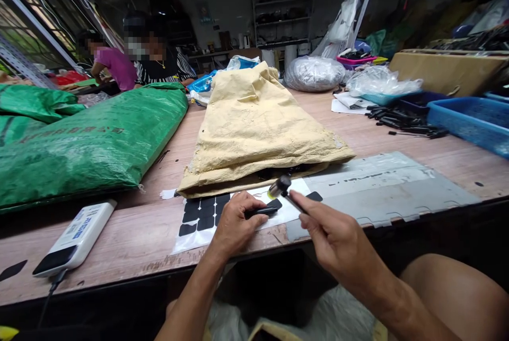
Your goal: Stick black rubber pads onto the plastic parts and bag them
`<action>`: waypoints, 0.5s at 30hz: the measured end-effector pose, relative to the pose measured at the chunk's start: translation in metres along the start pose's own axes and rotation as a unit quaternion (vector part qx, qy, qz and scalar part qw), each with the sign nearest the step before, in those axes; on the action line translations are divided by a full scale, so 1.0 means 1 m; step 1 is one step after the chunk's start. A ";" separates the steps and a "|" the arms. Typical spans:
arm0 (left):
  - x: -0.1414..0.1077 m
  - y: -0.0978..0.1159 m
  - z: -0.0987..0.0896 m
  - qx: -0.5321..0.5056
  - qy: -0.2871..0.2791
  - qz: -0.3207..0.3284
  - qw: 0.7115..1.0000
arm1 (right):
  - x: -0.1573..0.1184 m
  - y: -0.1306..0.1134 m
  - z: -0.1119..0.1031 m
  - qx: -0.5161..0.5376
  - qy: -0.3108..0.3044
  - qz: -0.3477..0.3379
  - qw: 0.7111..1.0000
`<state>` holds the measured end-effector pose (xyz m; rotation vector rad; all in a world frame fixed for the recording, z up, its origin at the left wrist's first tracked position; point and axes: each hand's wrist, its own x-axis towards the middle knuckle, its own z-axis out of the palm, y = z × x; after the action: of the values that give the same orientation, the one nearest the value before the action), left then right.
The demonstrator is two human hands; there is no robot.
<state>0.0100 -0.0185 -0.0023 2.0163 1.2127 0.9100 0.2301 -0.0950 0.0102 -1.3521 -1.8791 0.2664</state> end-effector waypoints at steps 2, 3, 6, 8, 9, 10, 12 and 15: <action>0.000 0.001 0.000 0.012 0.001 0.003 1.000 | 0.006 0.003 -0.009 0.013 0.043 0.004 0.999; -0.001 0.001 -0.001 0.018 0.001 0.002 1.000 | 0.009 0.004 -0.012 0.014 0.053 0.012 0.998; -0.001 0.002 -0.001 0.026 -0.002 -0.003 1.000 | 0.011 0.013 -0.017 0.009 0.055 0.046 0.997; -0.002 0.001 -0.001 0.030 -0.004 -0.005 1.000 | 0.008 0.019 -0.016 0.009 0.048 0.065 0.997; -0.002 0.001 -0.001 0.033 -0.007 -0.005 0.999 | 0.006 0.021 -0.015 0.010 0.044 0.072 0.996; -0.002 0.000 0.000 0.035 -0.008 -0.006 0.999 | 0.004 0.023 -0.014 0.011 0.038 0.078 0.996; -0.001 -0.001 0.000 0.036 -0.005 -0.012 0.999 | 0.001 0.025 -0.011 0.012 0.026 0.085 0.996; -0.001 -0.001 0.001 0.037 0.002 -0.014 0.999 | -0.002 0.024 -0.009 0.011 0.021 0.088 0.996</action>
<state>0.0095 -0.0189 -0.0038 2.0521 1.2911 0.8681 0.2532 -0.0890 0.0015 -1.4995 -1.7199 0.3447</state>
